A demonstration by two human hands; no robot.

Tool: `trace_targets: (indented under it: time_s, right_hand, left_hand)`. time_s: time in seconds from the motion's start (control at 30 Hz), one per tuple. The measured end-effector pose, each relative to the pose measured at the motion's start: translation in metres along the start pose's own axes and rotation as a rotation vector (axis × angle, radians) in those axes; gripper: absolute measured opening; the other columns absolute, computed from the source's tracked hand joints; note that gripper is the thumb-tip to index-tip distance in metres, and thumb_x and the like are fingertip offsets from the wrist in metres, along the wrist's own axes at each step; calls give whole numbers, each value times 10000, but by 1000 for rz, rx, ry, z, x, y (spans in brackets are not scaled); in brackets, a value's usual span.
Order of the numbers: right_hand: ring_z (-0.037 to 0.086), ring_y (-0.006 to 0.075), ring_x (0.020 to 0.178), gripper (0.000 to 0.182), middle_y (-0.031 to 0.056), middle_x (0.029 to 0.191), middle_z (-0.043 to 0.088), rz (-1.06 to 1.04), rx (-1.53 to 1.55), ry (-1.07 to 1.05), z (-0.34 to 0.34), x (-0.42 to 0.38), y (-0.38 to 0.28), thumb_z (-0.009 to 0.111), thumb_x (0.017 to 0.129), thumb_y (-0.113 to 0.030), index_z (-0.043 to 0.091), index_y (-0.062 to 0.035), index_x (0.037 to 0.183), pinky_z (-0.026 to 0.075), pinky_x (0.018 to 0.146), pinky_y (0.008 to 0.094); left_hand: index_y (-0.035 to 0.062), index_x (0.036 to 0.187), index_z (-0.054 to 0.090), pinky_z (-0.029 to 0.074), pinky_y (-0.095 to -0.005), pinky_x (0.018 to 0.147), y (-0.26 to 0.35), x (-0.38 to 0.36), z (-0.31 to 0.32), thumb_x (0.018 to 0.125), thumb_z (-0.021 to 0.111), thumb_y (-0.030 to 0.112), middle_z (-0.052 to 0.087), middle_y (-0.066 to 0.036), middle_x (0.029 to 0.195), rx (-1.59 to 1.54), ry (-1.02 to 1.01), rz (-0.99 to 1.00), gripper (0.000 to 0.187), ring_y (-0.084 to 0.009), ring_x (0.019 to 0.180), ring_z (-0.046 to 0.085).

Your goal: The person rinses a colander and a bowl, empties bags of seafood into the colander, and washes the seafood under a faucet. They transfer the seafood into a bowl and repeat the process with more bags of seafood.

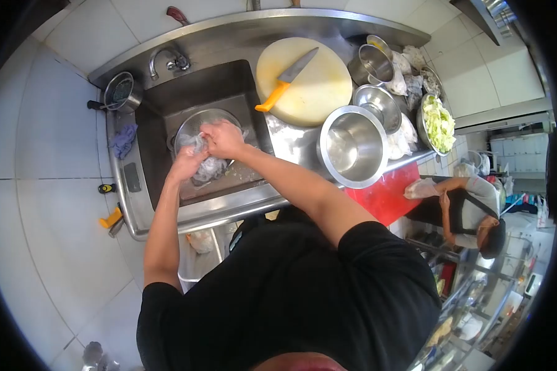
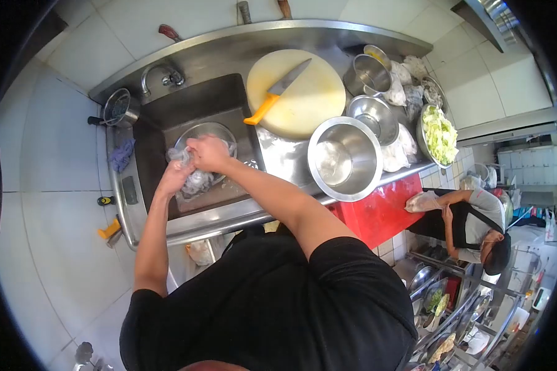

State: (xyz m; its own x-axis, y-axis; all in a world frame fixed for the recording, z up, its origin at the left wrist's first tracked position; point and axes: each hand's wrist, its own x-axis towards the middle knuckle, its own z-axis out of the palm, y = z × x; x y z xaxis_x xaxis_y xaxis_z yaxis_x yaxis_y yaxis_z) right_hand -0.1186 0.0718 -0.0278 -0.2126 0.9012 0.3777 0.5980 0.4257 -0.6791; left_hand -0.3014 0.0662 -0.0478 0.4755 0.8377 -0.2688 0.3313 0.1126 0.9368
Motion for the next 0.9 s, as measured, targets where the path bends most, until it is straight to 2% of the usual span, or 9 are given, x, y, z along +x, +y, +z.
trace_targets:
  time_s: [0.17, 0.27, 0.43, 0.57, 0.63, 0.73, 0.83, 0.87, 0.9]
  right_hand:
    - [620, 396, 672, 96, 173, 690, 637, 170, -27, -102, 6, -11, 6, 561, 743, -124, 640, -125, 797, 494, 633, 509]
    - [611, 423, 686, 111, 194, 712, 628, 200, -25, -123, 15, -20, 16, 543, 795, -159, 644, -117, 813, 494, 633, 522]
    - [605, 435, 683, 126, 216, 677, 608, 260, 80, -101, 3, -38, 12, 535, 837, -189, 637, -116, 826, 485, 619, 529]
    - [622, 421, 739, 120, 196, 752, 646, 263, 45, -185, -14, -37, 2, 544, 830, -162, 644, -115, 876, 500, 662, 518]
    - [614, 419, 759, 127, 215, 774, 638, 248, -26, -230, -17, -33, 4, 536, 844, -173, 644, -116, 878, 494, 665, 511]
    - [657, 302, 774, 150, 168, 820, 673, 265, 114, -298, 0, -34, 25, 533, 900, -197, 644, -96, 897, 497, 707, 426]
    - [586, 127, 829, 203, 48, 870, 659, 319, 807, -537, 0, -35, 31, 516, 955, -221, 632, -60, 914, 461, 767, 345]
    - [495, 51, 925, 222, -58, 995, 607, 321, 844, -648, -2, -32, 32, 526, 984, -197, 625, -24, 1081, 425, 839, 274]
    - [504, 55, 932, 223, -47, 1010, 614, 340, 876, -634, -3, -28, 32, 533, 979, -186, 621, -25, 1105, 426, 849, 268]
  left_hand:
    - [38, 899, 694, 455, -279, 713, 5, 10, -9, 930, 611, 248, 633, 27, 801, 138, -223, -140, 228, -85, 764, 541]
    - [48, 856, 698, 455, -291, 675, -5, 13, -4, 912, 636, 285, 627, 20, 768, 216, -227, -178, 251, -83, 725, 532]
    - [42, 930, 691, 469, -315, 682, 19, 5, -5, 814, 741, 265, 642, -5, 774, 122, -326, -154, 257, -102, 730, 553]
    - [29, 942, 686, 476, -304, 699, 30, -13, -15, 744, 800, 237, 654, -11, 769, 177, -396, -149, 309, -105, 728, 569]
    - [29, 929, 690, 486, -291, 729, 24, -15, -16, 740, 790, 187, 669, -3, 784, 196, -326, -76, 266, -92, 745, 579]
    - [25, 941, 691, 491, -291, 761, 26, -13, -18, 713, 783, 133, 680, -34, 863, 189, -185, -18, 268, -121, 780, 608]
    - [8, 957, 679, 489, -304, 796, 38, -13, -25, 673, 772, 95, 664, -84, 1004, 219, -67, 50, 311, -179, 863, 633]
    - [1, 960, 673, 488, -309, 809, 40, -13, -25, 660, 768, 84, 655, -100, 1057, 230, -39, 75, 326, -199, 898, 639]
    - [-1, 939, 665, 485, -325, 807, 43, -9, -27, 652, 765, 83, 643, -110, 1054, 244, -39, 152, 315, -227, 909, 631]
